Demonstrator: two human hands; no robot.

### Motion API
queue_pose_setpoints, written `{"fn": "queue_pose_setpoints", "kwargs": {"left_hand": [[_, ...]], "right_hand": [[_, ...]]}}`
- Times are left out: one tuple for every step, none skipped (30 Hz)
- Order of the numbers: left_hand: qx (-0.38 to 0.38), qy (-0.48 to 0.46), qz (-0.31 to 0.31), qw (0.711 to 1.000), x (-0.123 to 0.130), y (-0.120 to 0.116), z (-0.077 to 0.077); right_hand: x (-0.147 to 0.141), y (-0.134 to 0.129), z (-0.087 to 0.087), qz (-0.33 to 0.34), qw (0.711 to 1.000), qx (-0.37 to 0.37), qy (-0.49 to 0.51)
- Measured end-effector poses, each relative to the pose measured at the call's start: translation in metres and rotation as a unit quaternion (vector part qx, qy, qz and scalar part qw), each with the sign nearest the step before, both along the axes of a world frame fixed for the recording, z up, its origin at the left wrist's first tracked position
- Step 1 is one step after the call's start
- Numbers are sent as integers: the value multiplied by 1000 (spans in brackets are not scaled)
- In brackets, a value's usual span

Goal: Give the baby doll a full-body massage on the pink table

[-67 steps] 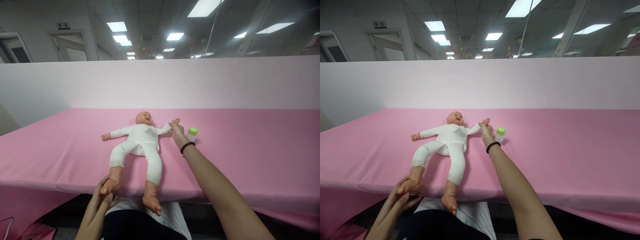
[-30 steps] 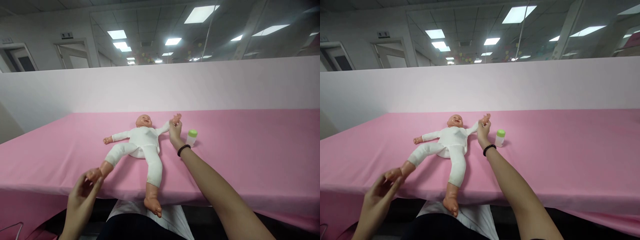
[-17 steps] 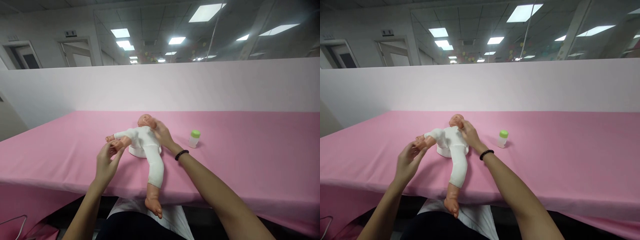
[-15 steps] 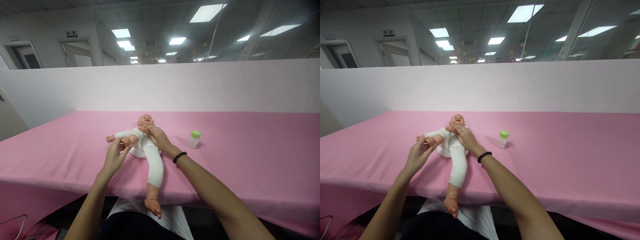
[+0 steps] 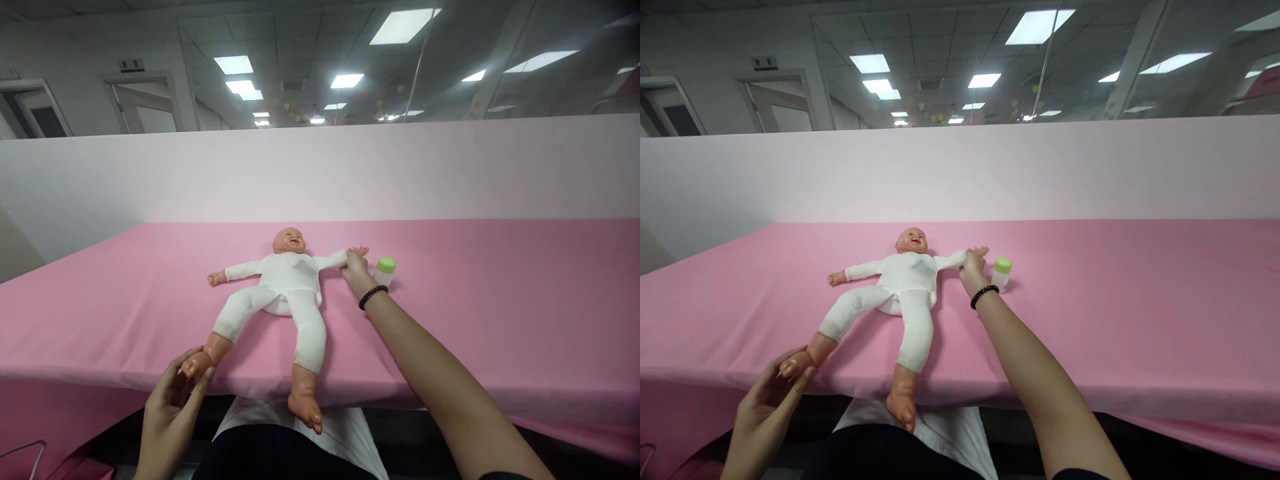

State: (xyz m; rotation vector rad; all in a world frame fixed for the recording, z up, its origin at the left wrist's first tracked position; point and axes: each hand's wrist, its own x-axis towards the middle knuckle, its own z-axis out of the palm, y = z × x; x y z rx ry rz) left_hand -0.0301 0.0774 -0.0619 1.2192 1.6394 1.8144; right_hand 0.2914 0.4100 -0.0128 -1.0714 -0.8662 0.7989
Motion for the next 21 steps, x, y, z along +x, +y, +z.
{"fn": "queue_pose_setpoints", "kwargs": {"left_hand": [[13,3,0,1000,2,8,5],[29,11,-3,1000,5,19,14],[41,23,-10,999,9,34,25],[51,39,-23,998,14,50,37],[52,60,-45,996,19,67,49],[43,81,-70,993,25,83,60],[40,96,-91,990,32,98,68],[39,106,-108,988,37,110,74],[39,111,-120,986,42,118,78],[42,110,-126,985,45,123,79],[46,106,-125,985,46,122,78],[48,99,-117,987,44,117,76],[51,88,-101,990,40,109,72],[51,73,-81,993,33,97,66],[48,57,-58,995,25,84,61],[42,41,-36,998,16,70,54],[31,26,-20,999,8,56,48],[19,13,-10,1000,0,44,41],[7,3,-8,1000,-6,35,35],[-1,-3,-10,1000,-10,29,29],[-4,-7,-15,1000,-12,26,25]], "right_hand": [[-7,-4,4,-13,1000,27,0],[-14,-9,9,-18,997,71,-12],[-22,-16,15,-10,990,131,-42],[-31,-25,20,19,976,195,-92],[-38,-35,24,65,953,252,-157],[-45,-45,26,118,920,294,-229],[-51,-53,27,170,882,322,-299],[-55,-60,26,210,846,336,-357],[-58,-64,25,237,820,338,-397],[-58,-65,23,250,810,332,-413],[-57,-63,22,249,820,321,-402],[-54,-58,21,233,847,306,-368],[-48,-50,21,202,882,285,-316],[-41,-41,20,161,918,260,-252],[-32,-31,20,112,950,228,-181],[-22,-20,18,60,974,191,-109],[-12,-10,16,20,988,148,-39],[-3,0,13,-8,994,105,33],[5,8,9,-19,992,68,100],[12,14,5,-23,987,40,156],[16,19,0,-19,980,24,195]]}}
